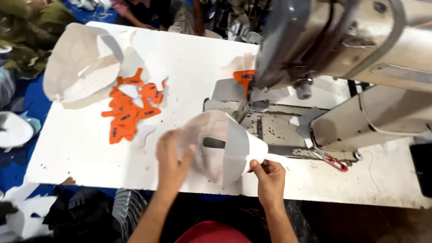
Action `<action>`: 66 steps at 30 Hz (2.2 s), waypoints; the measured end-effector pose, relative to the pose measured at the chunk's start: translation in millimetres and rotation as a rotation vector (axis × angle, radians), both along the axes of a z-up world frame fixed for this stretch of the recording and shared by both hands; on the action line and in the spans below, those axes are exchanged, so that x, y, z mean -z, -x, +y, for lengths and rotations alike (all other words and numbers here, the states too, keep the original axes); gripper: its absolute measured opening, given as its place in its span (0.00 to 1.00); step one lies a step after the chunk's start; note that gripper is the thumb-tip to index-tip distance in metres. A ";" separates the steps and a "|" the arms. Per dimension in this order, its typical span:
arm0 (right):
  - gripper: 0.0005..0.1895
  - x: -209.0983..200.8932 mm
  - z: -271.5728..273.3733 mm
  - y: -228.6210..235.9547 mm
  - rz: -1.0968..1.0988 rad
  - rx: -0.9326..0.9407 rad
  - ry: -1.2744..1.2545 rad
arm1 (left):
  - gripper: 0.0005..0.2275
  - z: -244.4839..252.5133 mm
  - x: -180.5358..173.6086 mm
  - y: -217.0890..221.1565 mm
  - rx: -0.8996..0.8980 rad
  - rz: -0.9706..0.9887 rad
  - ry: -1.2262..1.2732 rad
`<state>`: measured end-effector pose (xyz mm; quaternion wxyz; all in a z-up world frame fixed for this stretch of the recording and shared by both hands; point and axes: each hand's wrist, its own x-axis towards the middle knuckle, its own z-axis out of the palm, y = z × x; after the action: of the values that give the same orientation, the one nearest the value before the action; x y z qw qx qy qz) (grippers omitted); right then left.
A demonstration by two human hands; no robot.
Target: Stitching shoe upper components using an industrial sewing machine.
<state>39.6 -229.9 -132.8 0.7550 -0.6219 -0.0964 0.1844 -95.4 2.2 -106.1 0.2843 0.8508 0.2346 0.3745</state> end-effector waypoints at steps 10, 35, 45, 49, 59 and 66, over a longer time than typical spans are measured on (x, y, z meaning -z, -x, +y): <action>0.19 -23.0 -9.9 0.0 -0.091 -0.194 0.173 | 0.18 -78.3 -73.0 -49.5 0.338 -0.186 1.018; 0.15 -76.4 0.4 -10.4 -0.019 -0.290 0.185 | 0.24 -64.9 -61.8 -43.6 0.503 -0.173 0.946; 0.15 -70.1 -1.3 -18.1 0.012 -0.324 0.143 | 0.24 -59.4 -55.0 -41.2 0.583 -0.207 1.050; 0.16 -66.9 -2.2 -19.6 0.019 -0.324 0.144 | 0.21 -62.6 -53.3 -41.7 0.571 -0.203 1.039; 0.14 -69.4 8.8 -3.9 -0.043 -0.197 0.182 | 0.19 -65.6 -54.8 -41.8 0.445 -0.216 0.812; 0.10 -72.0 19.1 -4.7 -0.071 -0.086 0.239 | 0.12 23.2 9.7 -24.8 0.179 -0.161 0.644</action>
<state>44.3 -210.8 -60.8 0.6631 -0.7088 -0.1271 0.2046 -70.6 25.3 -115.8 0.5876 0.7024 0.2418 0.3208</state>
